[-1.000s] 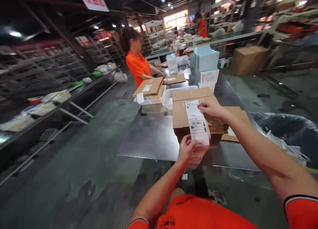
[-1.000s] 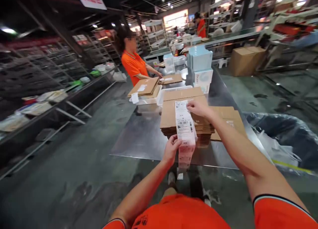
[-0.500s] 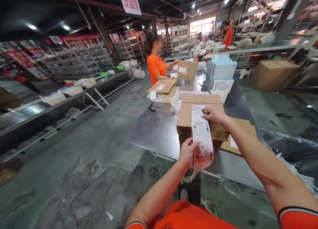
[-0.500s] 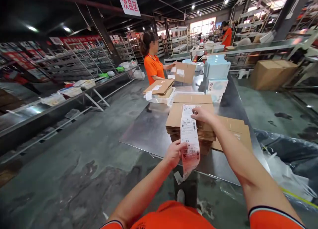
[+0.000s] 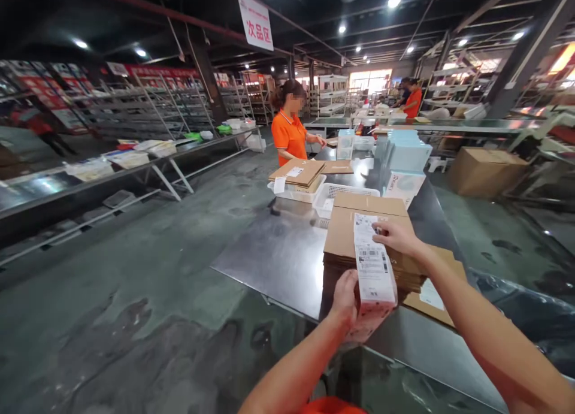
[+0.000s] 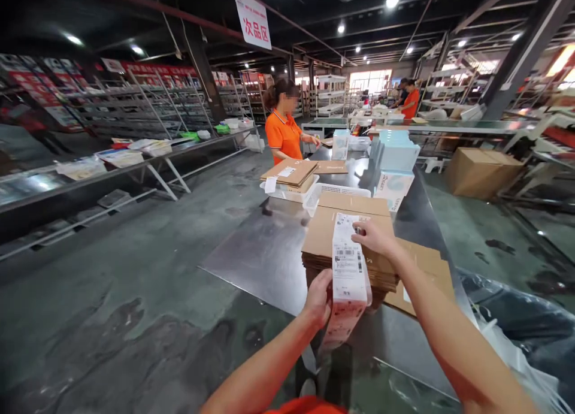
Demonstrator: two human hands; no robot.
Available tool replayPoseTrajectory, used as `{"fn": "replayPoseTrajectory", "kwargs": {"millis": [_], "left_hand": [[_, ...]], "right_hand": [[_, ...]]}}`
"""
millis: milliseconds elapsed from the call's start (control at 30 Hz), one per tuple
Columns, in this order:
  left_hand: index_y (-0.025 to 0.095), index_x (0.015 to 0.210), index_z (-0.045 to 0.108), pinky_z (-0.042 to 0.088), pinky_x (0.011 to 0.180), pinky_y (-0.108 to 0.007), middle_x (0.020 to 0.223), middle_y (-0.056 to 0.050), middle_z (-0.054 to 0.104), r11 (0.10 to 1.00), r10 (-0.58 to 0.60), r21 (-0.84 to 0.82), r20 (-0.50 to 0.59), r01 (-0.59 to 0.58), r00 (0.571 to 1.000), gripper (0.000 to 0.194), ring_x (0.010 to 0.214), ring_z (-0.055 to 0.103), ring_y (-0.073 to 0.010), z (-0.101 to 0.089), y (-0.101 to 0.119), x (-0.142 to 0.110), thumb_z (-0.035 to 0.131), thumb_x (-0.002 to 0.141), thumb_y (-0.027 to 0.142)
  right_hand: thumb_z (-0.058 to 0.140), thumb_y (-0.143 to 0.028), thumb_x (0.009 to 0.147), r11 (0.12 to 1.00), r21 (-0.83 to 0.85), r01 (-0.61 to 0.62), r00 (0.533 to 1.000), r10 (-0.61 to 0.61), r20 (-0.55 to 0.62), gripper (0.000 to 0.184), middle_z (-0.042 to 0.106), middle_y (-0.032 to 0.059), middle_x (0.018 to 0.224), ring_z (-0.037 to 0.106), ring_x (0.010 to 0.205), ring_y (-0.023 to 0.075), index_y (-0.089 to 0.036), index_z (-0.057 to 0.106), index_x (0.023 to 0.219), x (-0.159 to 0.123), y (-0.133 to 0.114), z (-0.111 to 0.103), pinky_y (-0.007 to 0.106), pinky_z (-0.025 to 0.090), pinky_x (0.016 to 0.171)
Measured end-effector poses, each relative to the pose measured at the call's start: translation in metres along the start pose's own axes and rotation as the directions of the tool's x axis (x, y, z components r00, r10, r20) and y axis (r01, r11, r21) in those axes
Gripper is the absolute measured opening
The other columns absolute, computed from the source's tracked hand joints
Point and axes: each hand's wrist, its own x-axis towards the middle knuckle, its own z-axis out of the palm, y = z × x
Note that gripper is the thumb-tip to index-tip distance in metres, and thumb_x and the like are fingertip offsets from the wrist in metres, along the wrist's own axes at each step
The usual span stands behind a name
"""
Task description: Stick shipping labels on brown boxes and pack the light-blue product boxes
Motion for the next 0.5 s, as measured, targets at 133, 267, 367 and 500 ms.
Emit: {"fn": "replayPoseTrajectory", "kwargs": {"millis": [133,267,367,500], "left_hand": [[0.011,0.096,0.072,0.053,0.086,-0.042,0.102,-0.017,0.074,0.97,-0.221,-0.07,0.136,0.231,0.966,0.062,0.097,0.069,-0.0314,0.004,0.006,-0.005,0.079,0.063,0.063],[0.007,0.09,0.074,0.05,0.073,-0.034,0.084,-0.013,0.074,0.978,-0.165,0.143,0.087,0.152,0.982,0.059,0.071,0.065,-0.0209,0.011,0.008,-0.018,0.093,0.046,0.042],[0.006,0.083,0.075,0.047,0.066,-0.031,0.074,-0.011,0.072,0.948,-0.178,0.276,0.044,0.159,0.983,0.055,0.062,0.06,-0.0172,0.015,0.009,-0.038,0.092,0.042,0.036],[0.007,0.078,0.076,0.046,0.062,-0.027,0.071,-0.009,0.072,0.915,-0.115,0.394,0.044,0.088,0.992,0.043,0.061,0.061,-0.0164,0.004,0.028,-0.082,0.088,0.048,0.035]], "right_hand": [[0.051,-0.032,0.082,0.995,0.081,-0.06,0.996,0.055,0.067,0.042,0.071,0.0079,0.092,0.059,0.071,0.0202,-0.015,0.07,0.115,0.001,0.001,-0.006,0.029,0.046,0.062],[0.046,-0.033,0.087,0.996,0.052,-0.067,0.99,0.06,0.124,0.043,0.07,0.006,0.084,0.059,0.068,0.0197,-0.016,0.067,0.121,0.004,0.008,-0.006,0.028,0.044,0.059],[0.049,-0.033,0.088,0.993,-0.097,0.06,0.996,-0.053,0.077,0.031,0.07,0.0053,0.086,0.062,0.078,0.0212,-0.02,0.069,0.108,0.005,0.011,-0.001,0.028,0.044,0.067],[0.049,-0.033,0.091,0.957,-0.277,0.09,0.993,-0.065,0.099,0.028,0.071,0.0105,0.102,0.064,0.09,0.0243,-0.019,0.067,0.106,0.001,0.001,-0.009,0.029,0.044,0.071]]}}
